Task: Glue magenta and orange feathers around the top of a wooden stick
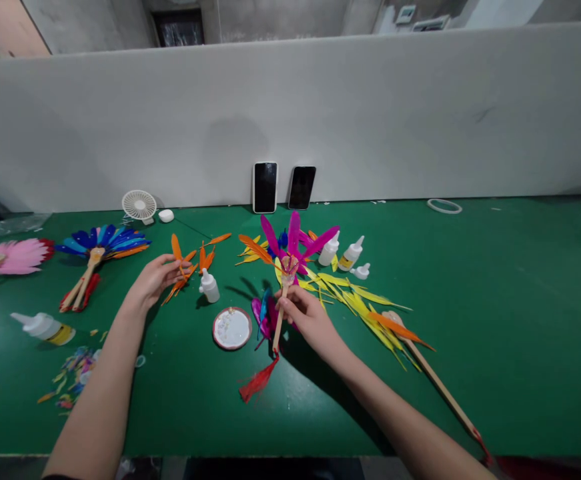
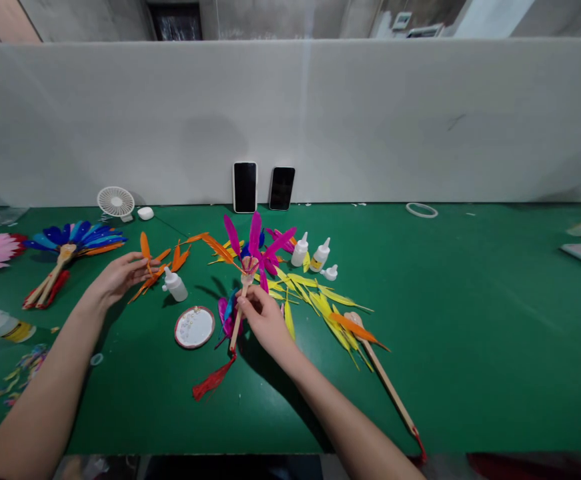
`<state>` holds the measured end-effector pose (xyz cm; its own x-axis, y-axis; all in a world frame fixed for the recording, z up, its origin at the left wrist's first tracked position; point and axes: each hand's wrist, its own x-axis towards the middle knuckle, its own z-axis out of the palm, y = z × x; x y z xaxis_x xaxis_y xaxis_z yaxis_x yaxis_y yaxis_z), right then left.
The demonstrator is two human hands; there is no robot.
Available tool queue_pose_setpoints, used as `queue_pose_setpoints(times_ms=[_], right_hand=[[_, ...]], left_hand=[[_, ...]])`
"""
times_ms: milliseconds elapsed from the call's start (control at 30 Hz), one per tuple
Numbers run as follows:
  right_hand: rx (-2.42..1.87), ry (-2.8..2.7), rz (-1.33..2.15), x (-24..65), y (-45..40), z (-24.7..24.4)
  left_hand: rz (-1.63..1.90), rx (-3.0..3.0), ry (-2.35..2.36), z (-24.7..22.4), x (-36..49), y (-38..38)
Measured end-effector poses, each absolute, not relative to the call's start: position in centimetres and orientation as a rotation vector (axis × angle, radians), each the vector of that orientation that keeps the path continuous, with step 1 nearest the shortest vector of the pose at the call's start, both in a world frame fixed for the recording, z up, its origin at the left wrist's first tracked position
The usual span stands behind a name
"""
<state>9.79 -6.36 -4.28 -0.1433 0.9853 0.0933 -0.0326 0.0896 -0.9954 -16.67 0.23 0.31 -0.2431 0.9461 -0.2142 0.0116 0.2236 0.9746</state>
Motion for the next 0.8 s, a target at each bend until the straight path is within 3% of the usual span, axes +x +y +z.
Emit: queue_pose_setpoints(times_ms=[633,800], right_hand=[[-1.056,-1.331,1.255,9.85,-6.3,-4.28],[-1.059,-1.33,1.255,9.89,-6.24,-4.22]], left_hand=[[1.023,1.272,1.581,0.2,-16.28,-0.09],[0.724,1.591,1.694,0.43,-15.84,-0.31]])
